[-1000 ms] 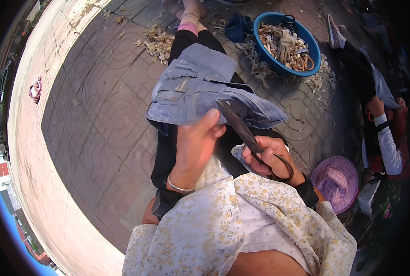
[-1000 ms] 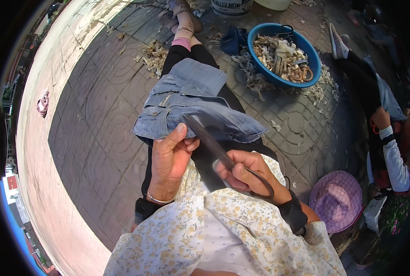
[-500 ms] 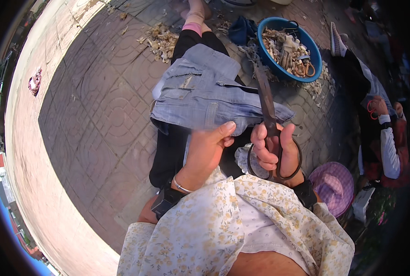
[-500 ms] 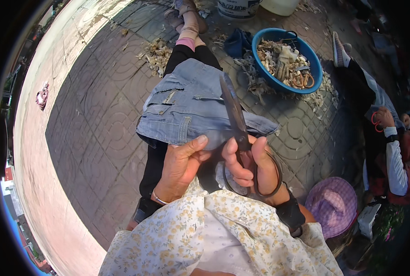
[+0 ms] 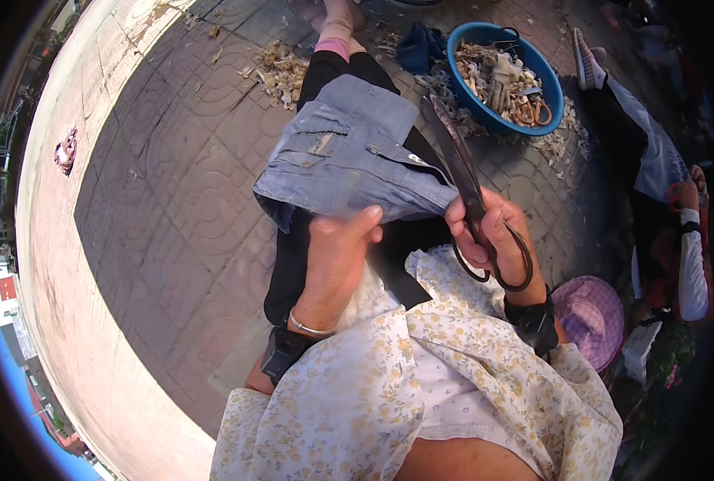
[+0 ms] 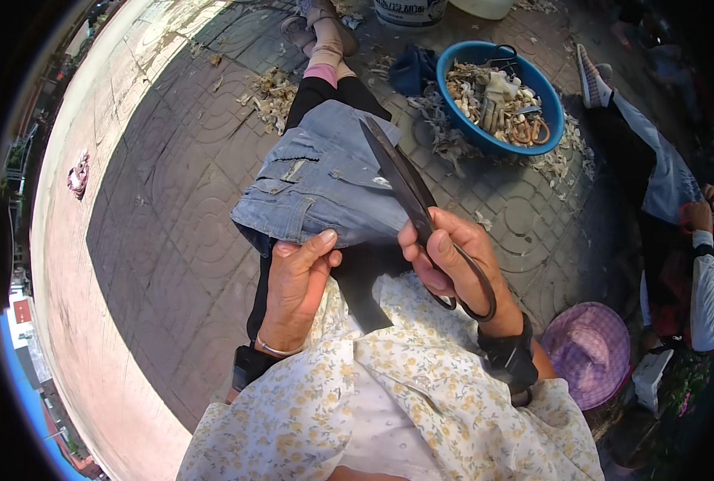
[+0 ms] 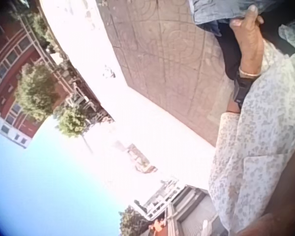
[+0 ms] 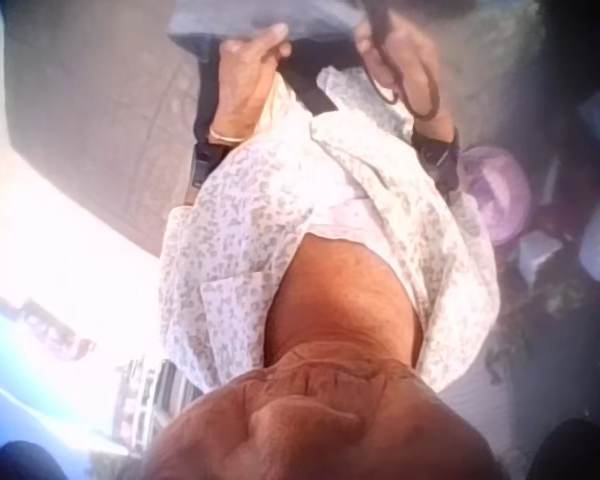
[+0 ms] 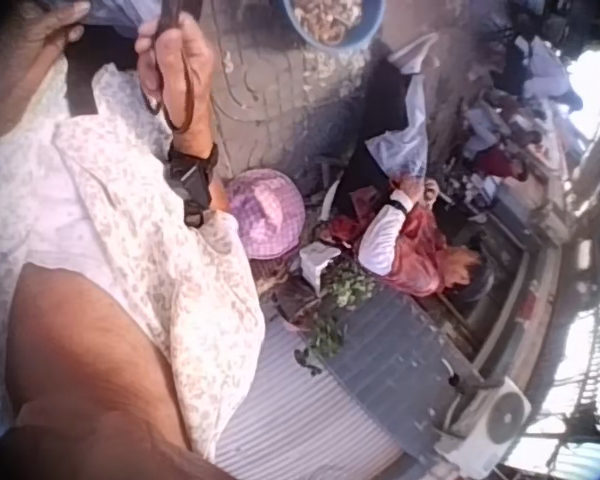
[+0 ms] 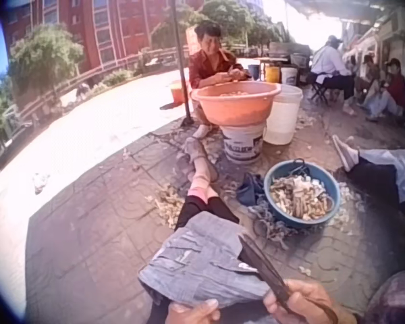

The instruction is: The person uses shears to cut the ends off garlic cloves while holding a piece of denim on their lap, placing the trimmed garlic into a blue basin.

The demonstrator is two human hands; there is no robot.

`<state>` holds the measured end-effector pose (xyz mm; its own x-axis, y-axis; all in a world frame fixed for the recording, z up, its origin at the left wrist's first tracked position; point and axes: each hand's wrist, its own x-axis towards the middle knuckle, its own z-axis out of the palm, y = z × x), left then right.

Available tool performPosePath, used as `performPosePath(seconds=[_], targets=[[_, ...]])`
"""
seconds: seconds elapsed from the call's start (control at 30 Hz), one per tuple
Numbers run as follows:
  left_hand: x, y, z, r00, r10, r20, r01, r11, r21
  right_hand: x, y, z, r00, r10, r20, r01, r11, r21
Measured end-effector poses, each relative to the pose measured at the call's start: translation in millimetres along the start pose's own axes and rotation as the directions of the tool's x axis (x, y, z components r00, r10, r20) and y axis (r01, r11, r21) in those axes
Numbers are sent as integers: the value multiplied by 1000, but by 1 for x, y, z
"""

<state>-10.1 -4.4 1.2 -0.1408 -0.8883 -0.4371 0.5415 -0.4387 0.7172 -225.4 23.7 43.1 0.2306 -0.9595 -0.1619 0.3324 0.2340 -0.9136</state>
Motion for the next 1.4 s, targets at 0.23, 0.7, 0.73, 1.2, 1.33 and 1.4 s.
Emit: performPosePath(seconds=[0.23, 0.7, 0.73, 1.2, 1.33, 1.4], targets=[[-3, -5, -14, 974, 227, -9, -227, 974, 6, 0, -3, 3, 953, 271, 132, -260, 961, -96], [-11, 16, 3, 969, 245, -30, -246, 953, -174, -13, 8, 3, 888, 306, 343, -327, 945, 5], [-11, 17, 4, 970, 243, -24, -243, 953, -183, -13, 8, 4, 888, 305, 343, -329, 944, 11], [-16, 21, 5, 958, 287, 13, -285, 955, -84, -15, 5, 11, 890, 349, 295, -350, 935, -51], [-14, 19, 4, 950, 312, -3, -312, 950, -26, -14, 3, 12, 889, 365, 276, -363, 930, -59], [-13, 19, 4, 947, 323, -1, -322, 946, -23, -14, 2, 13, 888, 368, 274, -365, 929, -65]])
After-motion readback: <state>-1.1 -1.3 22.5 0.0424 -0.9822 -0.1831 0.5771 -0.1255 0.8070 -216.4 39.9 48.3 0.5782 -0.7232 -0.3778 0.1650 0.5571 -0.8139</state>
